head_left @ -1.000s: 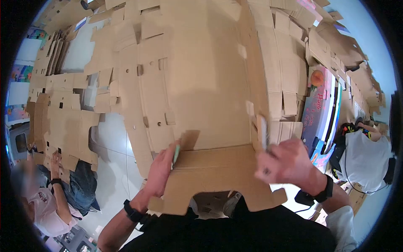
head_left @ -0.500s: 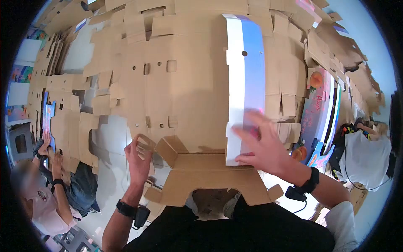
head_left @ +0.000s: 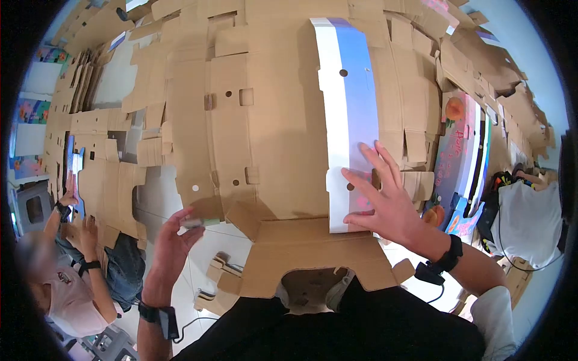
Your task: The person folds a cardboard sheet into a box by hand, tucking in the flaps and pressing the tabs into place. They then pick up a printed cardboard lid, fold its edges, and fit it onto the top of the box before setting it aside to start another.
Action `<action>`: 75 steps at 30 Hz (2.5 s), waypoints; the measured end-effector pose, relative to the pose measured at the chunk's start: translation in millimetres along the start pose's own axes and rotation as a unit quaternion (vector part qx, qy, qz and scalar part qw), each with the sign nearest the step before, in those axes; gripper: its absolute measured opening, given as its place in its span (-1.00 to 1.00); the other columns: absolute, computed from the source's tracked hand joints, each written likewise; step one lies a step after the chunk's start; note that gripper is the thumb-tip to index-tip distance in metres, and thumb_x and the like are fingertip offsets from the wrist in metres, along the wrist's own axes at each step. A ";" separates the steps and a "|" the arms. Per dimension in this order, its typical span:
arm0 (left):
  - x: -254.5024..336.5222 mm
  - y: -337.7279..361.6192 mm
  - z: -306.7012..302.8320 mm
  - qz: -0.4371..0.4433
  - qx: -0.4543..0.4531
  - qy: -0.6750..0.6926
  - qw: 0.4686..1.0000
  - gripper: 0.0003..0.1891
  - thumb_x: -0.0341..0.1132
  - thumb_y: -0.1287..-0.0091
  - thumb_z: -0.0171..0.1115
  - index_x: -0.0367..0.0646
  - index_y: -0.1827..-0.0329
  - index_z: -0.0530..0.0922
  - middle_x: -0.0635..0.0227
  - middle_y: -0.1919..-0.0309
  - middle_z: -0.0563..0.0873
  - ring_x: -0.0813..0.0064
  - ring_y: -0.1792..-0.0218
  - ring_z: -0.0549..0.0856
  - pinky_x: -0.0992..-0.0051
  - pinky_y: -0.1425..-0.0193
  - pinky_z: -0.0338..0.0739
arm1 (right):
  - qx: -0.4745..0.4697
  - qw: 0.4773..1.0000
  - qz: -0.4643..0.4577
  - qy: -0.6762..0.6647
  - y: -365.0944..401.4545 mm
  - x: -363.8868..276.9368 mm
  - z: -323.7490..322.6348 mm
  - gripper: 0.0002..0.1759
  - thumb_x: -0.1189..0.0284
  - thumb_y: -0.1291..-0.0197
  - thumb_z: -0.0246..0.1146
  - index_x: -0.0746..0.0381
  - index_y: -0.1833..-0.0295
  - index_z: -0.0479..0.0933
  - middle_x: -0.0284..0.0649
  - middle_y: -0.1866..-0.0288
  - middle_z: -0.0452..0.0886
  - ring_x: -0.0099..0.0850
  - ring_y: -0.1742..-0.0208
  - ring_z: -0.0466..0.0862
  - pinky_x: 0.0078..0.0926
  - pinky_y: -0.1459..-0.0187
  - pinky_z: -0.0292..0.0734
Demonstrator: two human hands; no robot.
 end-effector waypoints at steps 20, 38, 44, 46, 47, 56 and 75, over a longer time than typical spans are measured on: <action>38.4 20.2 213.1 0.443 -0.246 -0.622 0.597 -0.40 -0.23 -0.52 0.43 0.19 -0.64 0.57 0.29 0.34 0.71 0.24 0.39 0.76 0.23 0.23 0.70 | -0.002 1.000 -0.029 0.008 1.8 2.3 -2.5 -0.04 0.12 -0.09 0.70 -0.09 -0.64 0.53 -0.02 -0.87 0.09 0.19 -0.87 0.02 0.13 -0.73 0.29; 25.8 -3.0 239.1 0.326 -0.299 -0.714 0.543 -0.33 -0.20 -0.58 0.32 0.25 -0.75 0.36 0.21 0.28 0.66 0.10 0.28 0.78 0.10 0.17 0.69 | -0.042 0.993 -0.111 -0.024 7.2 14.8 -14.7 -0.26 0.40 -0.19 0.57 -0.03 -0.53 0.61 -0.01 -0.84 0.21 0.20 -0.86 0.10 0.12 -0.72 0.34; 26.7 -0.2 241.2 0.344 -0.309 -0.695 0.551 -0.33 -0.23 -0.57 0.31 0.29 -0.74 0.38 0.20 0.27 0.62 0.09 0.32 0.74 0.08 0.18 0.67 | -0.042 0.993 -0.113 -0.016 7.1 17.3 -12.2 -0.24 0.39 -0.17 0.60 -0.03 -0.53 0.61 0.00 -0.83 0.20 0.19 -0.86 0.11 0.08 -0.71 0.37; 26.9 0.5 242.5 0.353 -0.315 -0.687 0.552 -0.35 -0.23 -0.56 0.31 0.27 -0.72 0.41 0.21 0.27 0.61 0.10 0.33 0.73 0.09 0.19 0.66 | -0.038 0.992 -0.119 -0.006 7.2 18.4 -11.8 -0.22 0.37 -0.17 0.61 -0.04 -0.54 0.59 0.00 -0.83 0.20 0.17 -0.86 0.12 0.05 -0.70 0.40; 27.0 0.9 242.3 0.358 -0.316 -0.680 0.556 -0.36 -0.23 -0.56 0.31 0.26 -0.70 0.43 0.21 0.27 0.60 0.10 0.33 0.73 0.09 0.19 0.66 | -0.037 0.992 -0.120 -0.003 6.9 18.7 -11.0 -0.22 0.36 -0.18 0.61 -0.04 -0.54 0.59 -0.01 -0.83 0.20 0.17 -0.86 0.12 0.05 -0.70 0.40; 17.8 -1.3 245.3 0.395 -0.291 -0.698 0.522 -0.42 -0.32 -0.50 0.32 0.19 -0.60 0.54 0.24 0.21 0.65 0.16 0.27 0.78 0.20 0.10 0.71 | -0.043 0.992 -0.119 0.028 5.4 17.5 -8.1 -0.25 0.32 -0.21 0.58 -0.06 -0.54 0.59 -0.01 -0.82 0.24 0.18 -0.84 0.17 0.05 -0.71 0.39; 16.6 -0.7 246.2 0.308 -0.326 -0.674 0.587 -0.28 -0.32 -0.47 0.39 0.39 -0.70 0.49 0.12 0.24 0.60 -0.01 0.25 0.69 0.02 0.10 0.60 | 0.088 0.957 0.168 0.219 109.9 161.5 -13.4 -0.22 0.17 -0.51 0.36 0.29 -0.69 0.34 0.19 -0.73 0.26 0.19 -0.78 0.20 0.09 -0.72 0.23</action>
Point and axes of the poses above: each hand's wrist, its own y-axis away from the middle knuckle, its own z-axis out of the palm, x = y × z, the point moved 6 cm from there along -y, towards the middle knuckle
